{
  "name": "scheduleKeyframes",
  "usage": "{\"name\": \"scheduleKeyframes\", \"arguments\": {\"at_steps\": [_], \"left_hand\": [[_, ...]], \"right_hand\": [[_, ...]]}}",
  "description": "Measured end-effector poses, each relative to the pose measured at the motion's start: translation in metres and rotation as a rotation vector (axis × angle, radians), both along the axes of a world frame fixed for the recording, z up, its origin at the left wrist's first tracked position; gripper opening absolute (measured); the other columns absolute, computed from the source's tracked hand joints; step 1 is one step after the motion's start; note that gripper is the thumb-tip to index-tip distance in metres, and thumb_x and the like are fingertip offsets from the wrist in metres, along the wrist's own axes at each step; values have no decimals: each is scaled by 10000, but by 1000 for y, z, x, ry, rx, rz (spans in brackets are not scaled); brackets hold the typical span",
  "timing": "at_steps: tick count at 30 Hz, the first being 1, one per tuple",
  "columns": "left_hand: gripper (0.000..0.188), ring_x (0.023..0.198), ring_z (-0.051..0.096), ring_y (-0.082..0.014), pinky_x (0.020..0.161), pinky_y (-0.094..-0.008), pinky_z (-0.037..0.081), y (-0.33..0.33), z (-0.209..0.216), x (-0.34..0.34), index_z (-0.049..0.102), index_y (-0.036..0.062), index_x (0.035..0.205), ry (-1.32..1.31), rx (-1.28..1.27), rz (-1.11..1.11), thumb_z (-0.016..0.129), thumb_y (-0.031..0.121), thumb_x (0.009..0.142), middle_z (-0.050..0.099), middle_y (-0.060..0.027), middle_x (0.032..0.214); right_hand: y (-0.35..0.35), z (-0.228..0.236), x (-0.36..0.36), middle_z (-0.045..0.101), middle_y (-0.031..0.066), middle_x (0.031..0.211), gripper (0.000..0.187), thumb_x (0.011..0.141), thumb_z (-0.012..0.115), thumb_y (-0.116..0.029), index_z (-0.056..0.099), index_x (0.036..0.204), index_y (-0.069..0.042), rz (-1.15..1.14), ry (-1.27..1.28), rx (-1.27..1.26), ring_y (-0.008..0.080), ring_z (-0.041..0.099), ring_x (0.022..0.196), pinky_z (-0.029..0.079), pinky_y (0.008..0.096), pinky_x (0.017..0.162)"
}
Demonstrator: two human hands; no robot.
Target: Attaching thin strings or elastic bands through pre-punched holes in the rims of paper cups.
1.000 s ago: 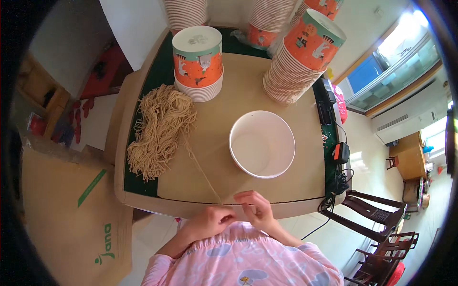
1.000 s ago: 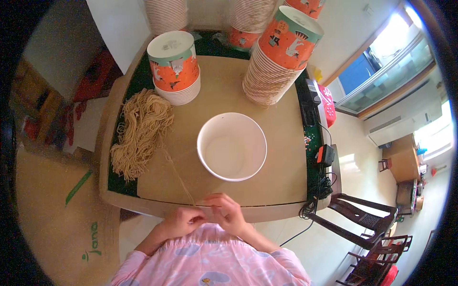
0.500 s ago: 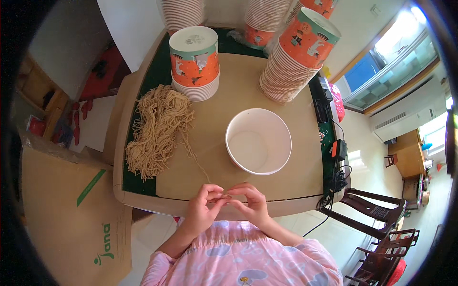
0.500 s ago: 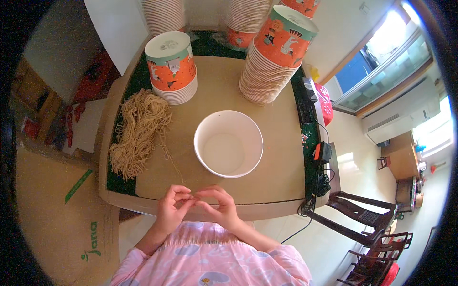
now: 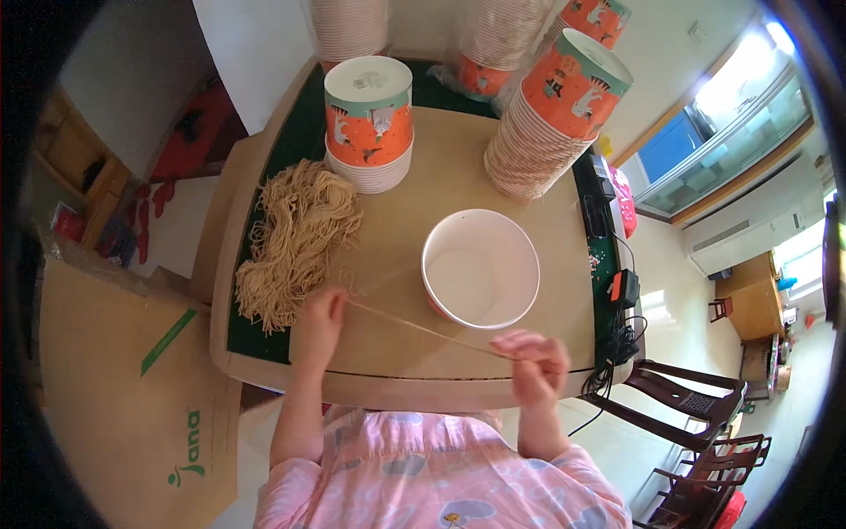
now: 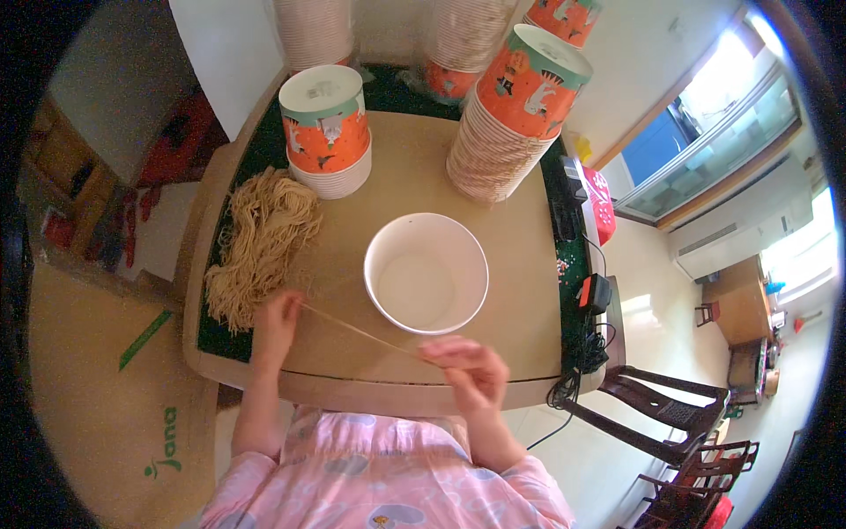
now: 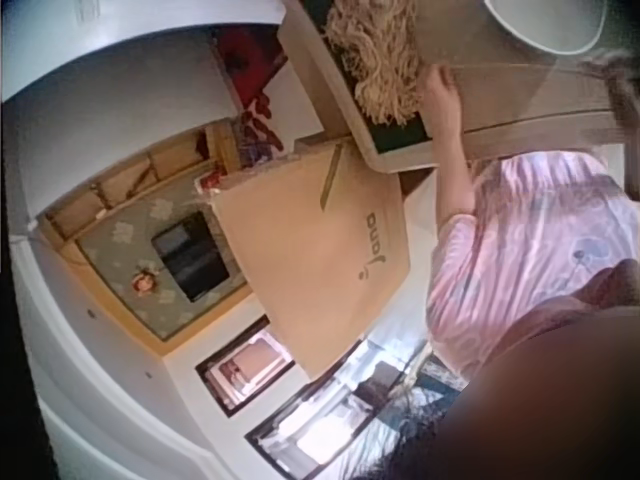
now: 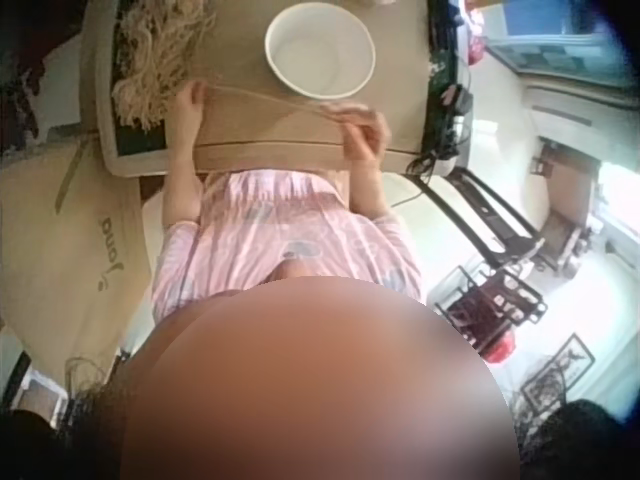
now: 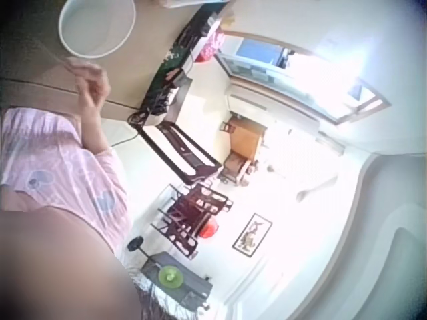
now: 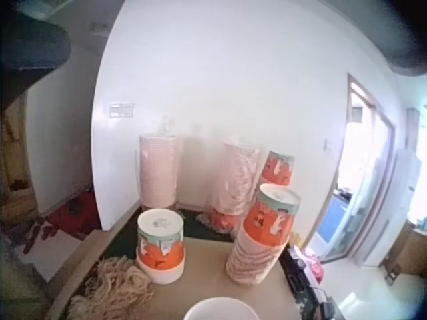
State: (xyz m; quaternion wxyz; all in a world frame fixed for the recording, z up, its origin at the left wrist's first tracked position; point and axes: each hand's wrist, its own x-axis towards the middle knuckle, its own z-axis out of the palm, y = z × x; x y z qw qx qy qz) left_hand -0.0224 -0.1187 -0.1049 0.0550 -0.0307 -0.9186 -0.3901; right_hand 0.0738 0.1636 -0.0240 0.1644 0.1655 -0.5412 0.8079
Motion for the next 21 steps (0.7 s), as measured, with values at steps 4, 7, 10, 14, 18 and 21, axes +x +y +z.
{"name": "scheduleKeyframes", "arguments": {"at_steps": [4,7,10,14,18,21], "left_hand": [[145,838,652,-319,706,-360,513,-39,-12,-26,637,12,1011,99,31,89,584,52,882,661,-179,943],[132,827,643,-316,723,-368,507,-41,7,-31,621,0,1000,31,-50,135,575,27,879,650,-167,938],[127,826,631,-282,717,-330,495,-46,19,-30,615,10,995,80,-45,184,585,25,872,638,-154,924],[132,848,621,-215,749,-292,489,-23,29,-15,626,29,987,154,137,75,609,12,857,636,-103,957],[312,945,595,-168,863,-296,476,43,61,30,554,48,1157,-188,863,-429,633,12,857,622,-67,1008],[458,939,591,-159,852,-284,474,85,71,57,459,67,1279,-327,1207,-593,635,9,860,617,-63,1001]], "right_hand": [[42,41,15,640,110,881,93,916,549,-115,489,950,-53,160,217,-533,251,626,878,504,372,638],[61,73,22,640,139,724,99,936,494,-90,466,853,-44,563,519,-815,238,648,625,527,345,546],[64,75,22,627,192,683,66,878,527,12,495,827,-15,693,487,-694,239,635,565,546,334,462],[20,46,19,471,70,605,74,814,522,21,466,824,-26,-112,-374,-184,120,391,449,296,239,386],[-41,29,-23,482,78,691,74,907,523,-17,463,864,-20,146,-441,-169,108,403,489,324,231,406],[-56,27,-36,590,136,846,75,928,557,-64,506,895,-19,199,-429,-185,160,549,650,469,263,582]]}}
